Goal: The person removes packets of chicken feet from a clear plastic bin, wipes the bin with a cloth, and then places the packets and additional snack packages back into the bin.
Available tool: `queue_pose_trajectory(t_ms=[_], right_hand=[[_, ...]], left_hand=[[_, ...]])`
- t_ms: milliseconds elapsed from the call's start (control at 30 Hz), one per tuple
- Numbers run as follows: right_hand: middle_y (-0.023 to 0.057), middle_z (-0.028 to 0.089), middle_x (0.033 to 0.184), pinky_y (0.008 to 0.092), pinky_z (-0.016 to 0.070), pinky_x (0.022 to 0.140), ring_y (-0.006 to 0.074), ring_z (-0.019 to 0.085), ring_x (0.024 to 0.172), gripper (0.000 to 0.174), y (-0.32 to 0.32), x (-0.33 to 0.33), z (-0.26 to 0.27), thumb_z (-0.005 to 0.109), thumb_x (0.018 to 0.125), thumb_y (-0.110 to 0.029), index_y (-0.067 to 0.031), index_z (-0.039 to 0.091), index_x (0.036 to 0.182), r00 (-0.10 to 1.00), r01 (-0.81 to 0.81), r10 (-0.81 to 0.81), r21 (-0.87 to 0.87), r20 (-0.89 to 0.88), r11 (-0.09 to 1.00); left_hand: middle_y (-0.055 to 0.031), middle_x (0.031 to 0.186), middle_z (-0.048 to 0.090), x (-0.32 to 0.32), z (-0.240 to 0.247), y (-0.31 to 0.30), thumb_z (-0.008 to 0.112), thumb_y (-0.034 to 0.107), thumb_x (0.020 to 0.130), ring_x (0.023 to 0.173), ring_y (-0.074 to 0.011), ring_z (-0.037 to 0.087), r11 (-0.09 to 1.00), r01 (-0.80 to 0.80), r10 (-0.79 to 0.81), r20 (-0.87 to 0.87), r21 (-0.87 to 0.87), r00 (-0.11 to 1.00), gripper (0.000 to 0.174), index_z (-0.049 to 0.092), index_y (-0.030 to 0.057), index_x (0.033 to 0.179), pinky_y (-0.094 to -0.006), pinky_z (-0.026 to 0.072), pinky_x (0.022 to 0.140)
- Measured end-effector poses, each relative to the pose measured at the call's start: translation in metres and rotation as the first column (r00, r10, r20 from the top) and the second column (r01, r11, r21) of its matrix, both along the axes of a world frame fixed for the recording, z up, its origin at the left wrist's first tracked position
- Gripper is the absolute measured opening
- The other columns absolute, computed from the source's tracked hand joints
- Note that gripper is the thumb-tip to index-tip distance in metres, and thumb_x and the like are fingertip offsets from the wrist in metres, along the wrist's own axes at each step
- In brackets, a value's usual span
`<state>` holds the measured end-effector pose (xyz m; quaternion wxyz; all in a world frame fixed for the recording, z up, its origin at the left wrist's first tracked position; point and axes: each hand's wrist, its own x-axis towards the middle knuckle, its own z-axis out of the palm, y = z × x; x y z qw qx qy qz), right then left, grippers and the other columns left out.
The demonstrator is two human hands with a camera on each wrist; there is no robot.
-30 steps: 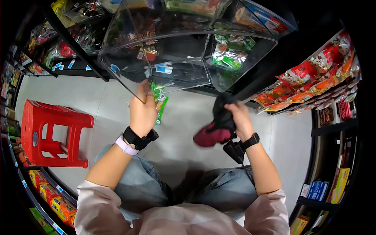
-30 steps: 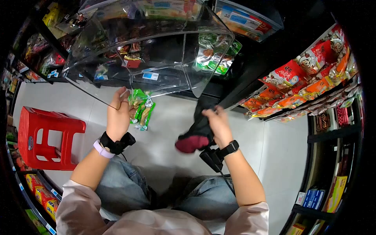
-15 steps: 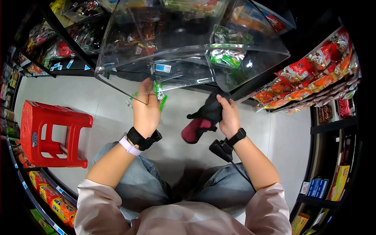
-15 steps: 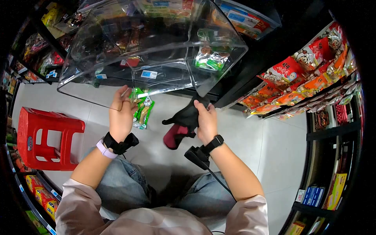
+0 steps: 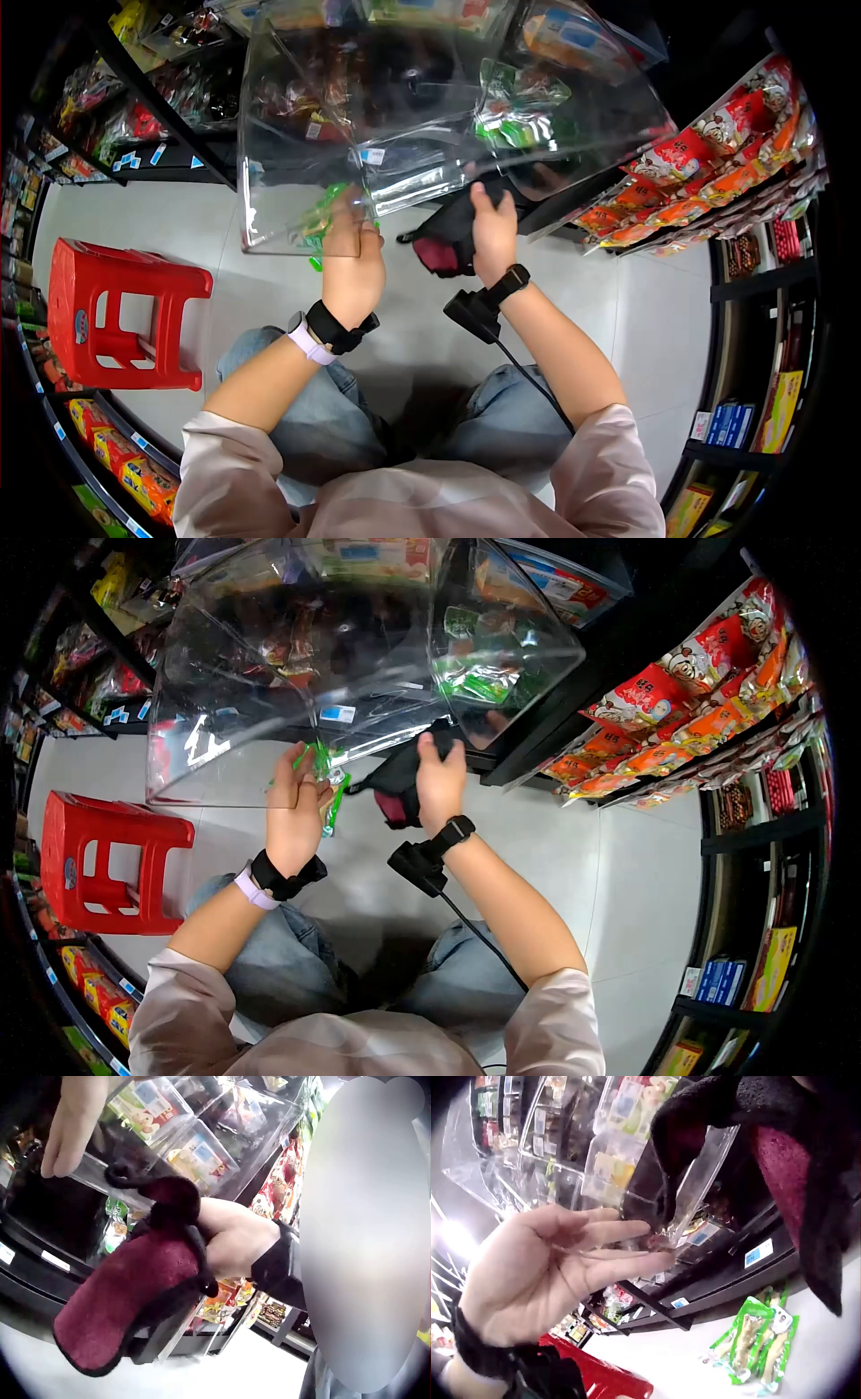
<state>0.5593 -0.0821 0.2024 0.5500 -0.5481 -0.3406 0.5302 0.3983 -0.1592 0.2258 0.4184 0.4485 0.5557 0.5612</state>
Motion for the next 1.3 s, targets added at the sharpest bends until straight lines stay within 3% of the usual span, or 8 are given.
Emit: queue_pose_trajectory(t_ms=[167,200,300,433,600,967,1067,1300], right_hand=[[0.0199,0.059,0.09,0.0364,0.0435,0.073,0.0301,0.057,0.084,0.036,-0.007,-0.015,-0.035,0.066,0.073,-0.022,0.0021,0.053,0.096,0.756,-0.465,0.221,0.268,0.616,0.844],[0.0205,0.06,0.087,0.0379,0.0447,0.072,0.0356,0.057,0.083,0.037,-0.026,-0.017,-0.004,0.067,0.07,-0.025,0.0015,0.053,0.091,0.374,-0.738,0.64,-0.202,0.672,0.644],[0.0236,0.06,0.086,0.0393,0.0456,0.072,0.0372,0.058,0.084,0.04,-0.03,-0.006,-0.019,0.069,0.067,-0.029,0.003,0.056,0.088,0.197,-0.707,0.637,-0.343,0.745,0.619],[0.0194,0.06,0.085,0.0334,0.0464,0.07,0.0281,0.06,0.079,0.059,-0.012,0.044,-0.018,0.072,0.067,-0.039,0.0041,0.05,0.101,0.468,-0.572,0.635,-0.337,0.615,0.748],[0.0184,0.061,0.088,0.0323,0.047,0.069,0.028,0.06,0.078,0.067,0.002,0.079,0.004,0.072,0.066,-0.045,0.0037,0.048,0.106,0.514,-0.475,0.245,0.036,0.822,0.879],[0.0197,0.049,0.059,0.0372,0.0377,0.051,0.0322,0.045,0.051,0.025,-0.013,0.042,0.01,0.05,0.086,-0.015,0.0042,0.052,0.07,0.765,-0.364,0.054,0.362,0.642,0.858],[0.0179,0.052,0.06,0.0346,0.0388,0.053,0.0282,0.047,0.052,0.023,-0.016,0.036,0.013,0.049,0.086,-0.013,0.0048,0.053,0.072,0.793,-0.342,0.039,0.39,0.608,0.855],[0.0117,0.056,0.062,0.0301,0.0405,0.057,0.0187,0.052,0.057,0.027,-0.029,0.035,0.042,0.047,0.087,-0.014,0.0064,0.056,0.071,0.868,-0.339,0.127,0.387,0.48,0.857]], left_hand=[[-0.0146,0.122,0.047,0.01,-0.004,0.006,0.036,0.002,0.087,0.068,-0.0092,0.044,0.99,-0.095,0.082,0.12,0.103,0.989,0.038,0.033,-0.0016,0.125,-0.0223,0.0423,0.063],[-0.0139,0.122,0.046,0.012,0.003,0.004,0.035,0.002,0.087,0.068,-0.009,0.044,0.996,-0.084,0.077,0.185,0.028,0.98,0.038,0.033,-0.0011,0.125,-0.0224,0.0429,0.064],[-0.0167,0.125,0.043,0.005,0.002,0.002,0.031,0.006,0.091,0.09,-0.0174,0.055,0.996,-0.031,0.044,0.161,-0.081,0.986,0.033,0.031,0.0033,0.125,-0.0293,0.0475,0.08],[-0.019,0.127,0.041,-0.015,-0.002,0.007,0.031,0.004,0.091,0.096,-0.0213,0.054,0.995,-0.102,0.102,0.022,0.0,0.994,0.036,0.031,0.0011,0.126,-0.0303,0.0471,0.082],[-0.0206,0.128,0.04,-0.026,0.011,0.004,0.031,0.003,0.09,0.099,-0.0215,0.053,0.997,-0.072,0.072,-0.028,0.018,0.997,0.037,0.032,0.001,0.126,-0.0296,0.0464,0.082],[-0.0198,0.121,0.047,-0.025,0.044,0.001,0.042,0.012,0.09,0.098,-0.0159,0.053,0.981,-0.026,-0.021,-0.241,-0.19,0.97,0.039,0.034,-0.0038,0.124,-0.0234,0.0473,0.074],[-0.0158,0.117,0.05,-0.025,0.047,0.002,0.059,0.011,0.083,0.092,-0.0132,0.056,0.975,-0.138,0.154,-0.085,0.171,0.984,0.049,0.033,-0.0013,0.123,-0.0219,0.0479,0.068],[-0.0149,0.123,0.033,-0.022,0.054,0.002,0.068,-0.001,0.07,0.085,-0.0192,0.054,0.869,-0.294,0.307,0.033,0.397,0.951,0.081,0.015,0.0051,0.13,-0.0222,0.0485,0.067]])
